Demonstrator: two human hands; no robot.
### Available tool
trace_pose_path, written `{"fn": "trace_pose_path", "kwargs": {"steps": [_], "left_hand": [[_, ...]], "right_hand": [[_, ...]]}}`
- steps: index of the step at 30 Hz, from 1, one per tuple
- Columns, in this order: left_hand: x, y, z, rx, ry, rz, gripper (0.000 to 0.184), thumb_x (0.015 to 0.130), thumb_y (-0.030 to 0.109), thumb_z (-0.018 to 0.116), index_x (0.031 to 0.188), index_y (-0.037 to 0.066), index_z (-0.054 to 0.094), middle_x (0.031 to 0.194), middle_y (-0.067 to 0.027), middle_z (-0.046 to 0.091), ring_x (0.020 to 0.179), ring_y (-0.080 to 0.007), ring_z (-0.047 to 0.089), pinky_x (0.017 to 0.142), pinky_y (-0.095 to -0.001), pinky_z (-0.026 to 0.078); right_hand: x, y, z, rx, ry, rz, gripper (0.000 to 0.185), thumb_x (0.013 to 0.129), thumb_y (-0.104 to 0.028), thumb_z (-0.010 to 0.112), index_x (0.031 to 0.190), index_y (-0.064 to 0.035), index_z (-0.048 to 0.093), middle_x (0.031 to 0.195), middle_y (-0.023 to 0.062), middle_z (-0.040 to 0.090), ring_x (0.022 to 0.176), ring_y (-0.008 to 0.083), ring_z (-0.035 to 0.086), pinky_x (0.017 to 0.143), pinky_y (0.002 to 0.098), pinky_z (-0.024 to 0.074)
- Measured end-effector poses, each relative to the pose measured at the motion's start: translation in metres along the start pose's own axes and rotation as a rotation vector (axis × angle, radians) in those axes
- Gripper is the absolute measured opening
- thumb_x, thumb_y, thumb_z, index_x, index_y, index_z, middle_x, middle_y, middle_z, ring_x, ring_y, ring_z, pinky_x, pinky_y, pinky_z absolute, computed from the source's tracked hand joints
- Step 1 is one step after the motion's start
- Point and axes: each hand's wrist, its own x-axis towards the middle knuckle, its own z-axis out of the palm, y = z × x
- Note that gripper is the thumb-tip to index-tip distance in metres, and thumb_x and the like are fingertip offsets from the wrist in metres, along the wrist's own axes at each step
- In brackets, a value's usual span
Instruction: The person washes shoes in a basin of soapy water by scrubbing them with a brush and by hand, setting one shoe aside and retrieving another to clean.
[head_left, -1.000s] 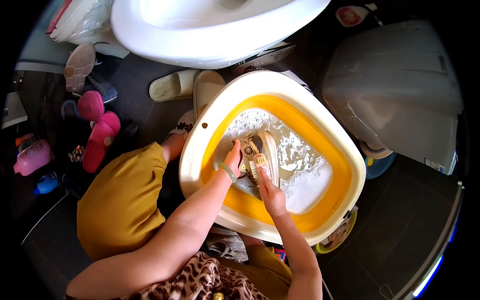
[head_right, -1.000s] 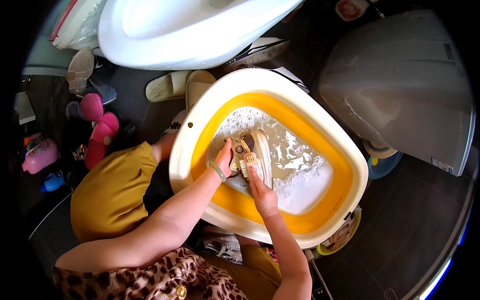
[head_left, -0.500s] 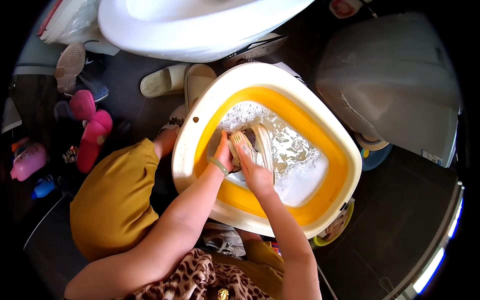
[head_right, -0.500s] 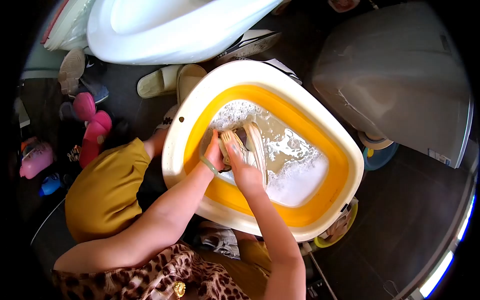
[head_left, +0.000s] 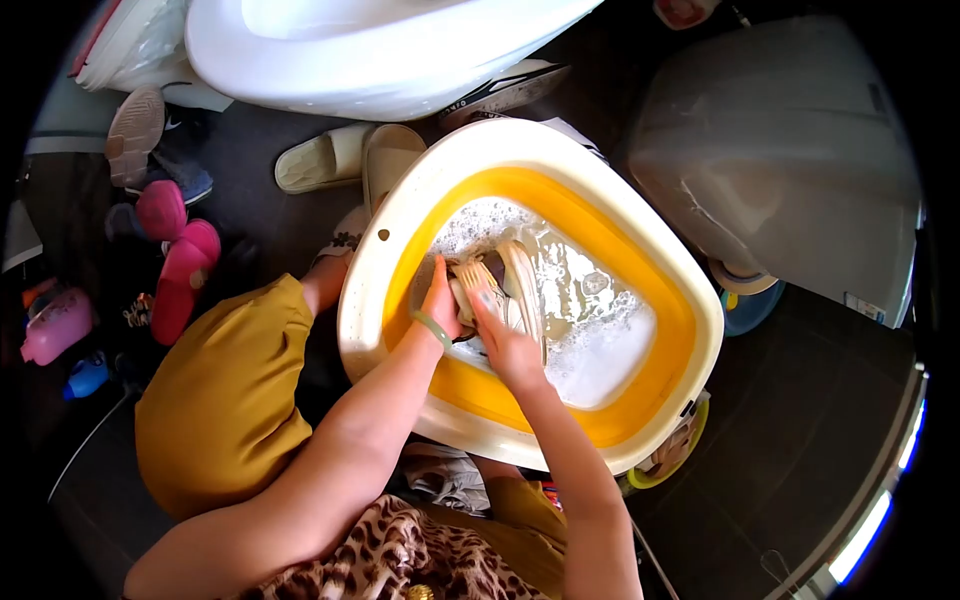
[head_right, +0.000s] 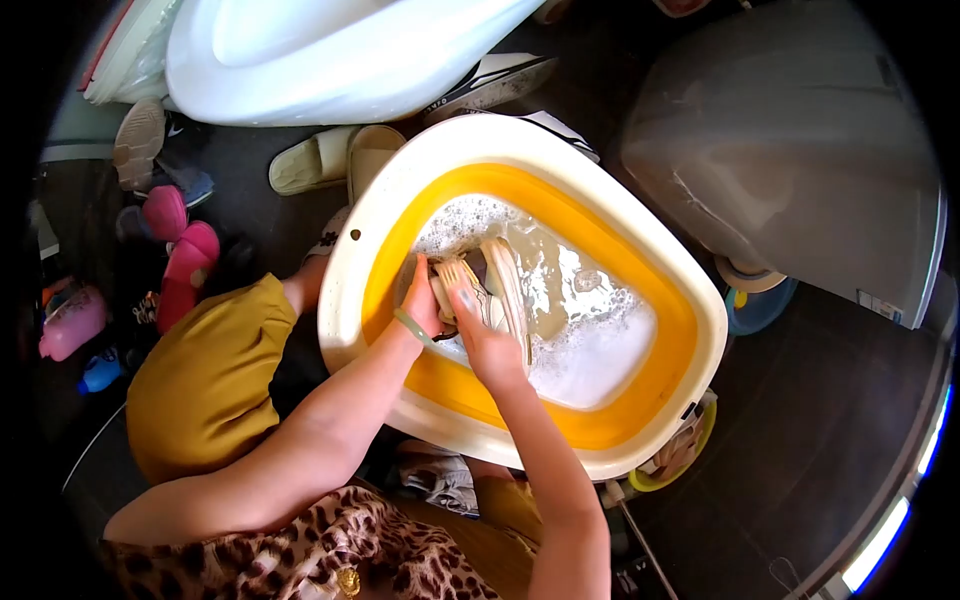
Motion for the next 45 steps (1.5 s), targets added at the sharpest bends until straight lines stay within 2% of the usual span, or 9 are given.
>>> {"fn": "trace_pose_path", "kwargs": {"steps": [5, 8, 13, 19, 24, 27, 32, 38, 45], "left_hand": [[0.024, -0.018, -0.017, 0.056, -0.143, 0.167, 0.083, 0.081, 0.073, 0.021, 0.132, 0.009, 0.038, 0.127, -0.0081, 0.048, 0.117, -0.0238, 0.044, 0.099, -0.0418, 0.032], [0.009, -0.014, -0.010, 0.035, -0.062, 0.045, 0.082, 0.081, 0.073, 0.020, 0.136, 0.014, 0.032, 0.135, -0.0058, 0.041, 0.122, -0.0223, 0.039, 0.100, -0.0425, 0.030], [0.017, -0.008, -0.022, 0.290, -0.025, 0.198, 0.080, 0.080, 0.075, 0.020, 0.134, 0.019, 0.036, 0.132, -0.0040, 0.043, 0.122, -0.0221, 0.038, 0.098, -0.0432, 0.030], [0.014, -0.010, -0.012, 0.018, -0.132, 0.101, 0.081, 0.082, 0.070, 0.027, 0.133, 0.008, 0.036, 0.128, -0.0064, 0.047, 0.116, -0.0219, 0.045, 0.099, -0.0403, 0.034], [0.016, -0.017, -0.011, 0.008, -0.132, 0.132, 0.072, 0.083, 0.066, 0.034, 0.131, 0.012, 0.040, 0.127, -0.0045, 0.049, 0.116, -0.0204, 0.046, 0.098, -0.0401, 0.034], [0.017, -0.020, -0.013, 0.110, -0.093, 0.103, 0.054, 0.081, 0.056, 0.052, 0.123, 0.020, 0.050, 0.117, -0.0012, 0.056, 0.109, -0.0195, 0.050, 0.091, -0.0370, 0.038], [0.025, -0.020, -0.019, -0.035, -0.170, -0.032, 0.043, 0.088, 0.041, 0.049, 0.119, 0.011, 0.051, 0.111, -0.0069, 0.060, 0.101, -0.0230, 0.057, 0.090, -0.0376, 0.043], [0.029, -0.028, -0.008, 0.026, -0.042, 0.095, 0.044, 0.092, 0.038, 0.043, 0.122, 0.006, 0.048, 0.117, -0.0074, 0.057, 0.103, -0.0228, 0.056, 0.092, -0.0394, 0.042], [0.041, -0.026, -0.035, 0.438, -0.087, 0.069, 0.051, 0.086, 0.040, 0.054, 0.126, 0.010, 0.046, 0.127, -0.0044, 0.048, 0.119, -0.0191, 0.041, 0.100, -0.0392, 0.030]], "right_hand": [[-0.052, 0.026, -0.021, -0.046, -0.151, -0.052, 0.045, 0.086, -0.020, 0.052, 0.130, -0.0301, 0.043, 0.056, 0.0125, 0.055, 0.044, 0.0286, 0.054, 0.042, 0.0394, 0.0427], [0.021, -0.002, -0.019, -0.047, -0.195, 0.064, 0.043, 0.088, -0.022, 0.049, 0.129, -0.0297, 0.043, 0.059, 0.0143, 0.057, 0.049, 0.0311, 0.056, 0.046, 0.0414, 0.0439], [0.082, -0.023, 0.005, 0.059, -0.295, 0.279, 0.037, 0.091, -0.028, 0.040, 0.127, -0.0279, 0.044, 0.069, 0.0205, 0.060, 0.063, 0.0387, 0.058, 0.058, 0.0467, 0.0450], [-0.056, 0.009, -0.033, 0.000, -0.329, 0.167, 0.047, 0.087, -0.021, 0.052, 0.131, -0.0305, 0.040, 0.070, 0.0193, 0.059, 0.050, 0.0345, 0.056, 0.049, 0.0417, 0.0462], [-0.023, 0.025, -0.017, 0.043, -0.099, 0.071, 0.043, 0.087, -0.023, 0.051, 0.129, -0.0299, 0.044, 0.063, 0.0167, 0.058, 0.047, 0.0327, 0.055, 0.045, 0.0406, 0.0445], [0.039, 0.010, 0.006, 0.132, -0.024, 0.094, 0.044, 0.087, -0.024, 0.050, 0.130, -0.0317, 0.042, 0.058, 0.0179, 0.055, 0.047, 0.0351, 0.054, 0.045, 0.0431, 0.0435], [-0.025, 0.024, -0.012, 0.065, -0.013, 0.109, 0.046, 0.086, -0.021, 0.051, 0.131, -0.0311, 0.041, 0.055, 0.0131, 0.056, 0.044, 0.0280, 0.054, 0.042, 0.0392, 0.0426], [-0.109, 0.063, -0.028, -0.094, -0.151, 0.008, 0.051, 0.084, -0.016, 0.054, 0.131, -0.0302, 0.042, 0.055, 0.0052, 0.057, 0.038, 0.0202, 0.051, 0.036, 0.0336, 0.0393], [0.009, 0.026, -0.015, 0.052, -0.002, 0.181, 0.041, 0.087, -0.027, 0.051, 0.128, -0.0290, 0.045, 0.062, 0.0173, 0.057, 0.050, 0.0359, 0.055, 0.047, 0.0427, 0.0446]]}}
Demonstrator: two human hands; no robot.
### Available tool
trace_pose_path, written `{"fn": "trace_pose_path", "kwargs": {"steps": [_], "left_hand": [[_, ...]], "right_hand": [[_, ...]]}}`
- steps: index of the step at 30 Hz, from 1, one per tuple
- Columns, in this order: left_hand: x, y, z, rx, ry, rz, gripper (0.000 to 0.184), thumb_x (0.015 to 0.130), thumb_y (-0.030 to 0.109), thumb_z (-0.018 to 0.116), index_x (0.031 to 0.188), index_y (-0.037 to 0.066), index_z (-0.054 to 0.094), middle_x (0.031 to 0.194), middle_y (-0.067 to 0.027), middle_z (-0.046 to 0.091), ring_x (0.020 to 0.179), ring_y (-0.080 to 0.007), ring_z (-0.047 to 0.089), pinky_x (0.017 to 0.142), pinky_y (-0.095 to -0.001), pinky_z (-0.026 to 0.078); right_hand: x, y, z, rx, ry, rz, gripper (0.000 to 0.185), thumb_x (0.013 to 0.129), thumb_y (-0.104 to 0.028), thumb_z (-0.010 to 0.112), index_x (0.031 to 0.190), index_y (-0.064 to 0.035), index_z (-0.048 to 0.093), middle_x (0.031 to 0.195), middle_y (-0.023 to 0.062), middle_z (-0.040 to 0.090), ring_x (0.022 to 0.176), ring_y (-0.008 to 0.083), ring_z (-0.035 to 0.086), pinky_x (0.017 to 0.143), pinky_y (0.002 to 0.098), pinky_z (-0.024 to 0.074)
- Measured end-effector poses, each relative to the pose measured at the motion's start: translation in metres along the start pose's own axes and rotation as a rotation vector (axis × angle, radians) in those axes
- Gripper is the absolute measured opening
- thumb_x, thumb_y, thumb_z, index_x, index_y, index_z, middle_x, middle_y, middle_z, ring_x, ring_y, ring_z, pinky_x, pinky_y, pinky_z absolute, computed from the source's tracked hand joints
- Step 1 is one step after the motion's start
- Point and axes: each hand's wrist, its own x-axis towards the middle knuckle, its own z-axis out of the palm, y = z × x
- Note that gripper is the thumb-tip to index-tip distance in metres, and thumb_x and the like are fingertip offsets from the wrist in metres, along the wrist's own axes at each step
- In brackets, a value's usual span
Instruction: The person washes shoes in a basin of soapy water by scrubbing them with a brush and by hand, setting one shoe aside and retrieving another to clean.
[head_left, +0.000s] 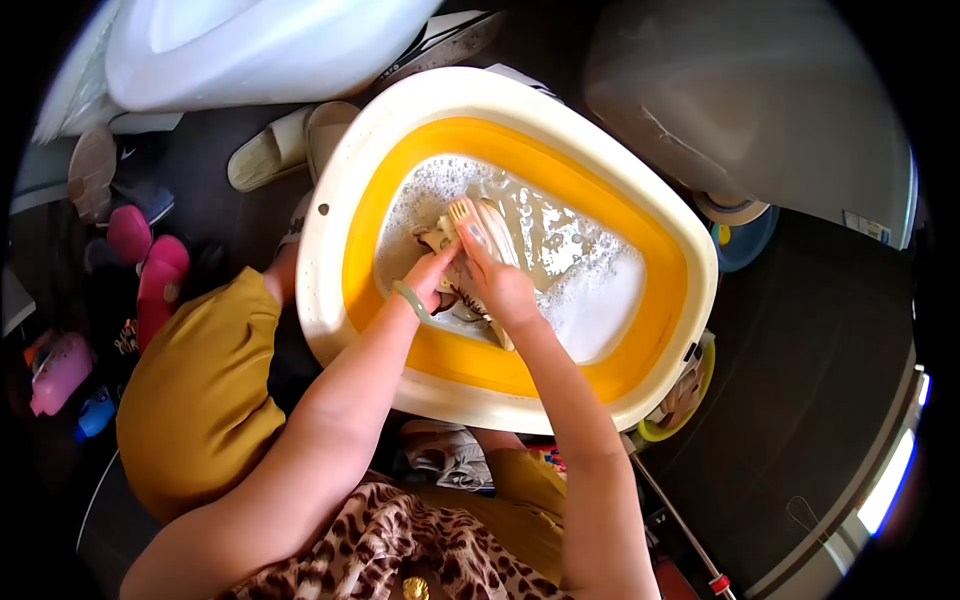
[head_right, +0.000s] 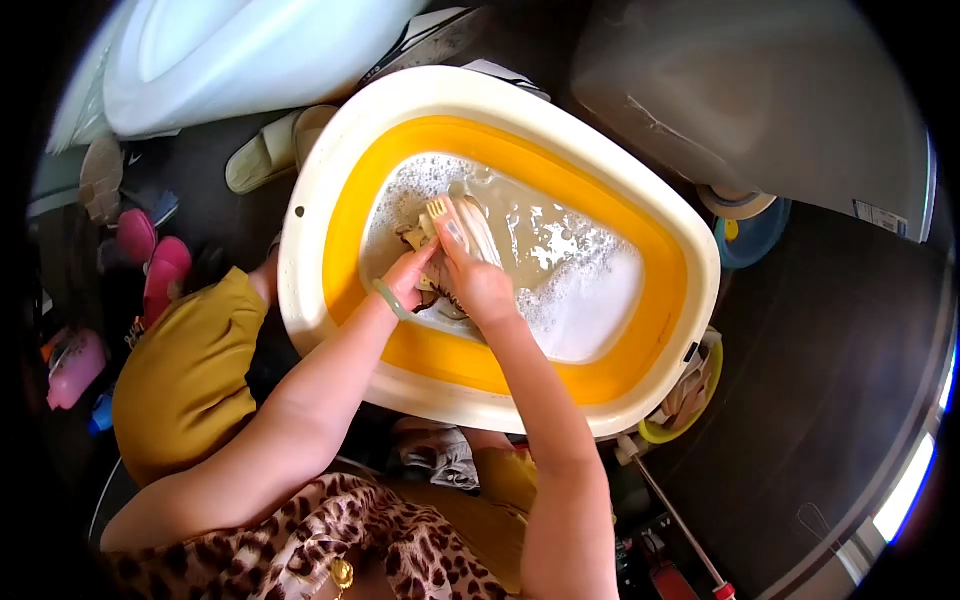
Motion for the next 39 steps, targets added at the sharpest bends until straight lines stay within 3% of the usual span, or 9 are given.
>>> {"fn": "trace_pose_path", "kwargs": {"steps": [2, 7, 10, 12, 14, 25, 29, 34, 39], "left_hand": [[-0.017, 0.013, 0.023, 0.093, 0.099, -0.040, 0.057, 0.084, 0.043, 0.058, 0.127, 0.009, 0.044, 0.133, -0.0028, 0.041, 0.125, -0.0167, 0.031, 0.105, -0.0397, 0.018], [-0.012, 0.000, 0.016, 0.047, 0.107, -0.004, 0.065, 0.083, 0.047, 0.057, 0.132, 0.009, 0.037, 0.133, -0.0019, 0.040, 0.125, -0.0163, 0.030, 0.105, -0.0428, 0.016], [0.000, -0.011, 0.013, -0.018, -0.067, 0.058, 0.065, 0.084, 0.048, 0.055, 0.133, 0.011, 0.036, 0.134, -0.0027, 0.039, 0.125, -0.0183, 0.032, 0.103, -0.0470, 0.020], [-0.018, 0.001, 0.034, 0.117, 0.296, -0.062, 0.060, 0.085, 0.046, 0.053, 0.131, 0.012, 0.037, 0.131, -0.0036, 0.041, 0.121, -0.0206, 0.037, 0.099, -0.0487, 0.029], [-0.030, 0.008, 0.043, -0.014, 0.233, -0.024, 0.057, 0.086, 0.041, 0.055, 0.130, 0.010, 0.038, 0.128, -0.0044, 0.045, 0.117, -0.0213, 0.042, 0.098, -0.0440, 0.032], [-0.009, -0.014, 0.024, -0.143, 0.072, 0.080, 0.051, 0.087, 0.036, 0.056, 0.125, 0.004, 0.043, 0.119, -0.0070, 0.054, 0.105, -0.0197, 0.053, 0.091, -0.0354, 0.042], [-0.036, -0.013, 0.028, -0.204, 0.033, 0.198, 0.047, 0.089, 0.037, 0.052, 0.124, 0.006, 0.045, 0.119, -0.0068, 0.054, 0.107, -0.0207, 0.053, 0.092, -0.0377, 0.042], [-0.053, 0.015, 0.022, -0.124, 0.227, 0.256, 0.044, 0.084, 0.034, 0.060, 0.120, 0.009, 0.049, 0.116, -0.0047, 0.056, 0.106, -0.0217, 0.053, 0.092, -0.0407, 0.041], [-0.050, 0.008, 0.024, -0.032, 0.287, 0.168, 0.045, 0.080, 0.031, 0.066, 0.118, 0.011, 0.051, 0.115, -0.0047, 0.056, 0.105, -0.0226, 0.054, 0.091, -0.0422, 0.041]], "right_hand": [[-0.028, 0.020, -0.012, -0.066, -0.045, -0.054, 0.042, 0.087, -0.026, 0.050, 0.129, -0.0301, 0.044, 0.060, 0.0167, 0.057, 0.048, 0.0328, 0.055, 0.046, 0.0405, 0.0451], [-0.130, 0.071, -0.025, -0.147, -0.083, -0.187, 0.051, 0.083, -0.015, 0.055, 0.130, -0.0286, 0.043, 0.056, 0.0092, 0.056, 0.042, 0.0227, 0.053, 0.040, 0.0344, 0.0427], [-0.089, 0.054, -0.020, -0.135, -0.094, -0.118, 0.050, 0.084, -0.015, 0.054, 0.131, -0.0277, 0.042, 0.054, 0.0110, 0.054, 0.043, 0.0256, 0.054, 0.042, 0.0369, 0.0437], [-0.030, 0.029, -0.013, -0.148, -0.057, -0.061, 0.047, 0.086, -0.021, 0.052, 0.131, -0.0304, 0.040, 0.054, 0.0133, 0.054, 0.044, 0.0293, 0.054, 0.043, 0.0399, 0.0441], [0.014, 0.011, -0.008, -0.133, -0.026, -0.039, 0.046, 0.088, -0.026, 0.050, 0.131, -0.0326, 0.038, 0.055, 0.0140, 0.054, 0.046, 0.0317, 0.054, 0.044, 0.0417, 0.0444], [-0.180, 0.105, -0.042, -0.209, -0.226, 0.021, 0.048, 0.085, -0.019, 0.054, 0.130, -0.0312, 0.043, 0.061, 0.0086, 0.059, 0.044, 0.0257, 0.054, 0.042, 0.0356, 0.0436], [-0.094, 0.139, -0.035, 0.251, 0.191, 0.245, 0.049, 0.085, -0.020, 0.053, 0.131, -0.0305, 0.041, 0.073, 0.0174, 0.062, 0.059, 0.0310, 0.060, 0.052, 0.0408, 0.0464], [0.003, 0.158, -0.014, 0.054, 0.016, 0.320, 0.058, 0.085, -0.019, 0.051, 0.136, -0.0335, 0.026, 0.084, 0.0203, 0.062, 0.070, 0.0356, 0.060, 0.060, 0.0430, 0.0464], [-0.067, 0.148, 0.027, 0.130, -0.036, 0.225, 0.052, 0.088, -0.026, 0.045, 0.134, -0.0428, 0.026, 0.078, 0.0179, 0.062, 0.069, 0.0353, 0.060, 0.061, 0.0440, 0.0463]]}}
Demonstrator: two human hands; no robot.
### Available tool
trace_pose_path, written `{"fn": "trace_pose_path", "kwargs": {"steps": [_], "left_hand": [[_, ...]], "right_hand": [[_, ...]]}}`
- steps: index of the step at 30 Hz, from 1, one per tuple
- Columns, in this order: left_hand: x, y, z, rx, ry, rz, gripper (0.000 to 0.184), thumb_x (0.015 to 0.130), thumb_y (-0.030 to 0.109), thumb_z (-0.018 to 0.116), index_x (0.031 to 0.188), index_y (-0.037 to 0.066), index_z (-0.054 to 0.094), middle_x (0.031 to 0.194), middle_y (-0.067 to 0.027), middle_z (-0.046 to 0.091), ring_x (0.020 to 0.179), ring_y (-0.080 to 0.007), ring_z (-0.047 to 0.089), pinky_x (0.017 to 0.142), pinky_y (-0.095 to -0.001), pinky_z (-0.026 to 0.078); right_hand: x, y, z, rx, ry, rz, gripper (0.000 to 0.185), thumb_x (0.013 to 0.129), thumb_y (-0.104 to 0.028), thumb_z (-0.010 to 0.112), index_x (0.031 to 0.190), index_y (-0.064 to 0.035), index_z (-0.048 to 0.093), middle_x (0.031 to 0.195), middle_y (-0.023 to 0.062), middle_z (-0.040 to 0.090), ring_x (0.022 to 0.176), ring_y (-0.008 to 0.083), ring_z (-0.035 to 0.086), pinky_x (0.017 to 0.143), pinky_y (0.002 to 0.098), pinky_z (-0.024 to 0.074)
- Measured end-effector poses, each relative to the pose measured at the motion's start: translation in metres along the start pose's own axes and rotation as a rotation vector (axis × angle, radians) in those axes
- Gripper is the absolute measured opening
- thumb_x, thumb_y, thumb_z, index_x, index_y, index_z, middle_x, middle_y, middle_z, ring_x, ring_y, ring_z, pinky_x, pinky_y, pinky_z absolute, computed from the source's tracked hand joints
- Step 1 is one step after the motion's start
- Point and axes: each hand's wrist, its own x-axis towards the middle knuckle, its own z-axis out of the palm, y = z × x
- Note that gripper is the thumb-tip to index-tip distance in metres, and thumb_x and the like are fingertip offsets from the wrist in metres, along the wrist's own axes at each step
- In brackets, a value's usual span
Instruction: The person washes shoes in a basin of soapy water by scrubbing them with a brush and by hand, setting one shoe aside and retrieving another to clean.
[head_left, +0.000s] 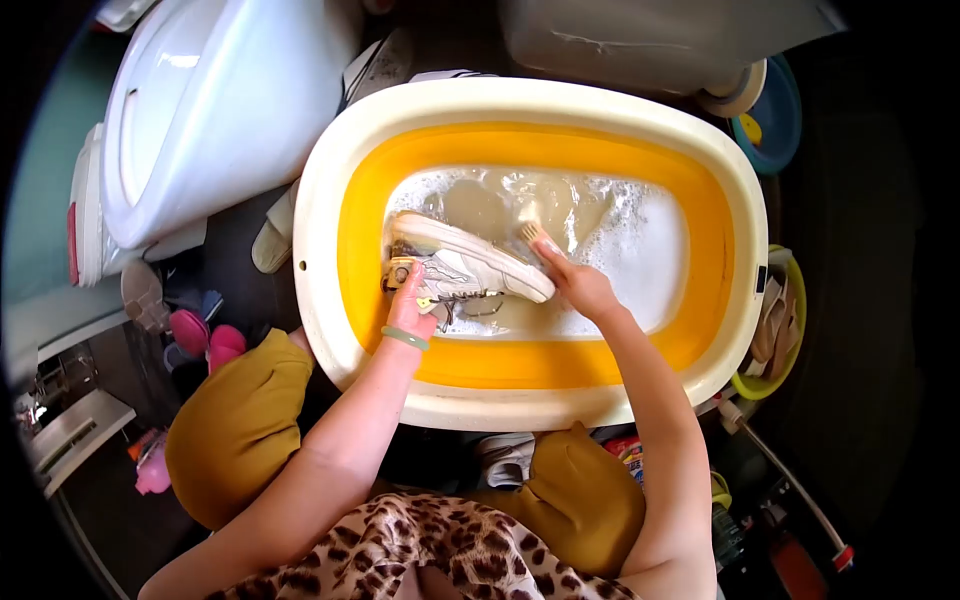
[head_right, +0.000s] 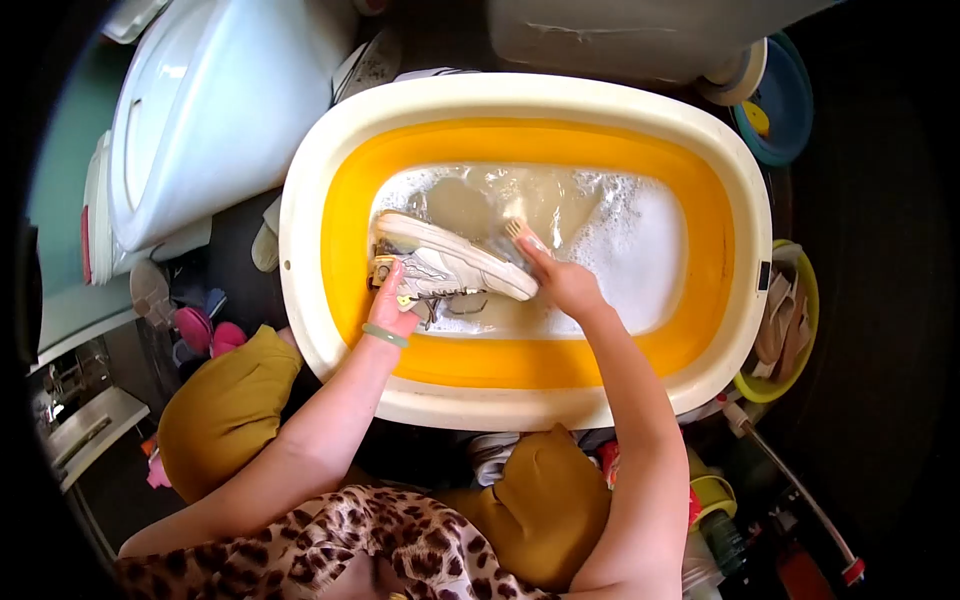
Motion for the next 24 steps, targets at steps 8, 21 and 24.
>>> {"fn": "trace_pose_path", "kwargs": {"steps": [8, 21, 24], "left_hand": [[0.009, -0.010, -0.009, -0.079, -0.039, 0.080, 0.041, 0.082, 0.027, 0.064, 0.115, 0.007, 0.050, 0.109, -0.0064, 0.058, 0.100, -0.0219, 0.056, 0.087, -0.0415, 0.046], [0.000, -0.001, 0.009, -0.004, 0.055, 0.094, 0.041, 0.084, 0.030, 0.061, 0.118, 0.010, 0.049, 0.114, -0.0046, 0.056, 0.110, -0.0214, 0.048, 0.089, -0.0506, 0.037], [-0.005, -0.004, 0.004, 0.028, 0.102, 0.036, 0.039, 0.084, 0.031, 0.061, 0.116, 0.011, 0.051, 0.112, -0.0029, 0.057, 0.107, -0.0208, 0.050, 0.088, -0.0481, 0.039]], "right_hand": [[-0.052, -0.026, -0.050, 0.200, 0.182, -0.227, 0.043, 0.084, -0.016, 0.057, 0.124, -0.0304, 0.051, 0.070, 0.0152, 0.060, 0.056, 0.0300, 0.059, 0.052, 0.0360, 0.0479], [0.009, -0.100, -0.053, 0.005, -0.071, -0.287, 0.043, 0.086, -0.023, 0.050, 0.127, -0.0334, 0.045, 0.069, 0.0153, 0.060, 0.054, 0.0333, 0.058, 0.052, 0.0403, 0.0475], [-0.031, -0.069, -0.064, 0.025, -0.141, -0.196, 0.043, 0.087, -0.025, 0.051, 0.128, -0.0345, 0.044, 0.070, 0.0147, 0.060, 0.051, 0.0322, 0.056, 0.050, 0.0393, 0.0467]]}}
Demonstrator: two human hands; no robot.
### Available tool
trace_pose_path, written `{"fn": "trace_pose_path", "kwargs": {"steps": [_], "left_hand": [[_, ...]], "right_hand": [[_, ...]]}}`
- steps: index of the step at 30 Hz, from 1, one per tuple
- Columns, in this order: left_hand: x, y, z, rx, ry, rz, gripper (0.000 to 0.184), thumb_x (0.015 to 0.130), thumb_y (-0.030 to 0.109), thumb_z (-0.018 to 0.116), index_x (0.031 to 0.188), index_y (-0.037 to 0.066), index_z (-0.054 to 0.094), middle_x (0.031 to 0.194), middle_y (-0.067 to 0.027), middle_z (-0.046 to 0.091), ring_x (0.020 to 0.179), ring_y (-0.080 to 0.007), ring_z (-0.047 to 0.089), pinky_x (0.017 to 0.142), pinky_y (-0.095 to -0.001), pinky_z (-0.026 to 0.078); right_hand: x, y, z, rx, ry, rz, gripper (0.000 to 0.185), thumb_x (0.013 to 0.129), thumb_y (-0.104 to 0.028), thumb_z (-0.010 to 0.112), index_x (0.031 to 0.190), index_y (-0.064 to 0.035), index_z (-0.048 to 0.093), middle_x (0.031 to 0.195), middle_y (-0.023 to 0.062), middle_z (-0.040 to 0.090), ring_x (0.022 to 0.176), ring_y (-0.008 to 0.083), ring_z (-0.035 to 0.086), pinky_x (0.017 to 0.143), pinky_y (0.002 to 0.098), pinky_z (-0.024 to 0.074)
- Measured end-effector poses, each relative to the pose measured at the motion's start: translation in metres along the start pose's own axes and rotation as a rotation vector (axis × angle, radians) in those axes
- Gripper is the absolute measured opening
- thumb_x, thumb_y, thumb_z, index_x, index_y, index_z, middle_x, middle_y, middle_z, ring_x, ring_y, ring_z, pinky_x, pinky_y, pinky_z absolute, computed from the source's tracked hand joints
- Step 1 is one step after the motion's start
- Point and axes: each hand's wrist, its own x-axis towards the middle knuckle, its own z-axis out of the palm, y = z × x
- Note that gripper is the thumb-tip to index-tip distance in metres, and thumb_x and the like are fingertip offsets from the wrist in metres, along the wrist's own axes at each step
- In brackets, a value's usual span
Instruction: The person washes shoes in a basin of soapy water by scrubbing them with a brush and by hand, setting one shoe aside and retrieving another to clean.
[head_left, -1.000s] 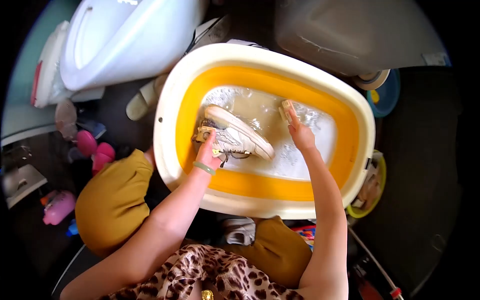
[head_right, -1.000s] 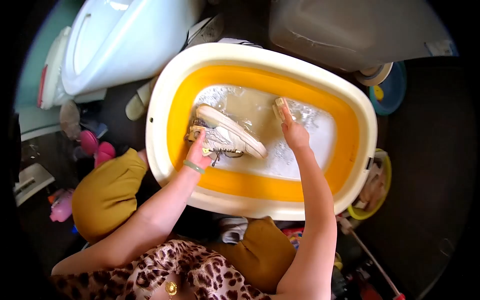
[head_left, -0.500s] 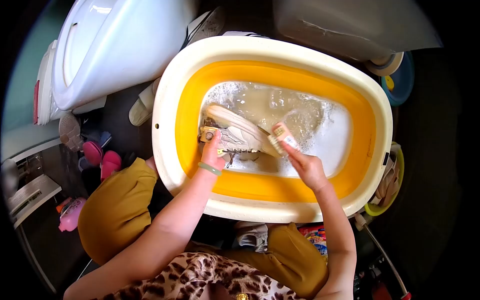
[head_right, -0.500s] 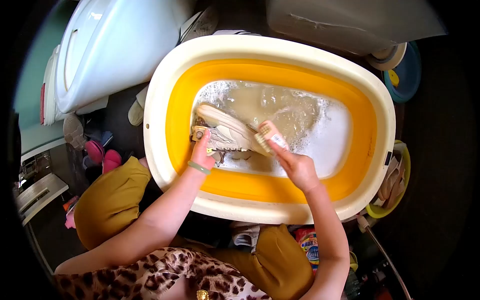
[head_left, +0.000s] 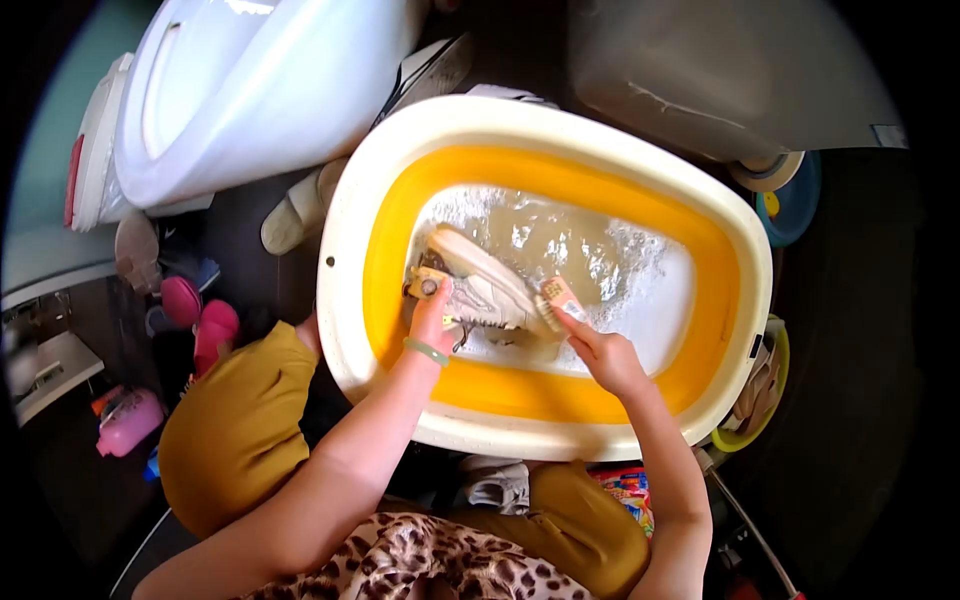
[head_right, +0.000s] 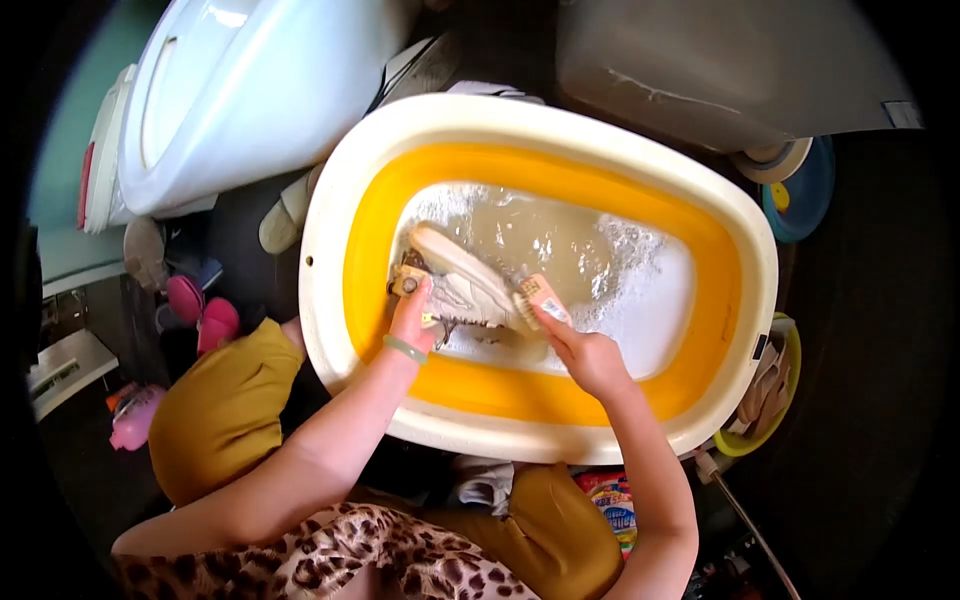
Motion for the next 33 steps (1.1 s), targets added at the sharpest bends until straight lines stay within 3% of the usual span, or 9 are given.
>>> {"fn": "trace_pose_path", "kwargs": {"steps": [2, 10, 13, 18, 19, 22, 26, 30, 33], "left_hand": [[0.010, -0.006, -0.009, -0.031, -0.080, 0.008, 0.038, 0.083, 0.030, 0.062, 0.115, 0.011, 0.051, 0.110, -0.0032, 0.058, 0.102, -0.0211, 0.054, 0.087, -0.0444, 0.043], [0.007, -0.004, 0.001, -0.103, -0.125, 0.084, 0.039, 0.081, 0.021, 0.065, 0.113, 0.006, 0.051, 0.107, -0.0067, 0.057, 0.098, -0.0214, 0.056, 0.085, -0.0415, 0.046], [-0.003, 0.003, 0.002, -0.075, -0.022, 0.015, 0.038, 0.082, 0.023, 0.064, 0.112, 0.005, 0.051, 0.106, -0.0075, 0.058, 0.097, -0.0215, 0.056, 0.084, -0.0397, 0.047], [-0.003, 0.003, 0.006, -0.053, -0.050, 0.035, 0.035, 0.084, 0.023, 0.062, 0.111, 0.004, 0.052, 0.105, -0.0071, 0.058, 0.094, -0.0206, 0.057, 0.083, -0.0376, 0.047], [-0.001, 0.000, 0.004, -0.060, -0.037, 0.046, 0.035, 0.084, 0.023, 0.061, 0.112, 0.003, 0.051, 0.105, -0.0074, 0.058, 0.094, -0.0208, 0.057, 0.084, -0.0377, 0.047], [0.001, -0.002, 0.003, -0.066, -0.059, 0.055, 0.037, 0.084, 0.023, 0.061, 0.113, 0.003, 0.051, 0.109, -0.0073, 0.057, 0.097, -0.0213, 0.056, 0.086, -0.0381, 0.046], [0.004, -0.002, 0.000, -0.067, -0.038, 0.064, 0.037, 0.084, 0.024, 0.061, 0.113, 0.003, 0.051, 0.107, -0.0057, 0.057, 0.095, -0.0204, 0.056, 0.085, -0.0386, 0.046], [0.009, -0.003, -0.002, -0.055, -0.103, 0.011, 0.039, 0.084, 0.027, 0.062, 0.116, 0.008, 0.049, 0.112, -0.0053, 0.055, 0.102, -0.0227, 0.053, 0.089, -0.0438, 0.043], [0.015, -0.008, -0.006, -0.067, -0.075, 0.041, 0.039, 0.083, 0.028, 0.063, 0.116, 0.011, 0.050, 0.110, -0.0041, 0.056, 0.101, -0.0221, 0.053, 0.088, -0.0439, 0.044]], "right_hand": [[-0.006, 0.006, 0.008, 0.029, 0.106, -0.023, 0.041, 0.088, -0.028, 0.051, 0.128, -0.0350, 0.044, 0.070, 0.0158, 0.060, 0.049, 0.0313, 0.056, 0.049, 0.0385, 0.0466], [0.055, -0.047, 0.002, -0.017, -0.007, -0.022, 0.043, 0.089, -0.026, 0.049, 0.130, -0.0333, 0.042, 0.084, 0.0162, 0.063, 0.069, 0.0341, 0.060, 0.062, 0.0396, 0.0486], [0.007, -0.019, 0.007, 0.245, 0.056, -0.071, 0.044, 0.089, -0.018, 0.050, 0.130, -0.0302, 0.042, 0.080, 0.0150, 0.064, 0.063, 0.0305, 0.061, 0.061, 0.0363, 0.0484], [0.006, -0.040, -0.016, 0.434, -0.080, 0.176, 0.046, 0.089, -0.013, 0.051, 0.131, -0.0296, 0.042, 0.095, 0.0133, 0.064, 0.069, 0.0196, 0.062, 0.067, 0.0283, 0.0484], [0.012, -0.042, -0.012, 0.386, -0.076, 0.100, 0.047, 0.087, -0.019, 0.053, 0.131, -0.0316, 0.041, 0.099, 0.0161, 0.061, 0.076, 0.0346, 0.061, 0.067, 0.0359, 0.0501], [0.022, -0.036, 0.013, 0.259, 0.001, -0.042, 0.046, 0.088, -0.019, 0.052, 0.131, -0.0302, 0.041, 0.099, 0.0167, 0.061, 0.078, 0.0351, 0.061, 0.069, 0.0371, 0.0501], [0.041, -0.053, 0.038, 0.472, 0.174, -0.016, 0.044, 0.089, -0.021, 0.049, 0.131, -0.0283, 0.040, 0.094, 0.0180, 0.061, 0.076, 0.0366, 0.060, 0.069, 0.0395, 0.0490], [0.077, -0.067, 0.044, 0.441, 0.129, 0.029, 0.044, 0.090, -0.023, 0.047, 0.132, -0.0261, 0.038, 0.088, 0.0214, 0.060, 0.072, 0.0401, 0.058, 0.066, 0.0420, 0.0467], [0.047, -0.056, 0.033, 0.468, 0.117, 0.041, 0.044, 0.089, -0.016, 0.049, 0.132, -0.0214, 0.040, 0.106, 0.0191, 0.057, 0.092, 0.0344, 0.057, 0.077, 0.0348, 0.0460]]}}
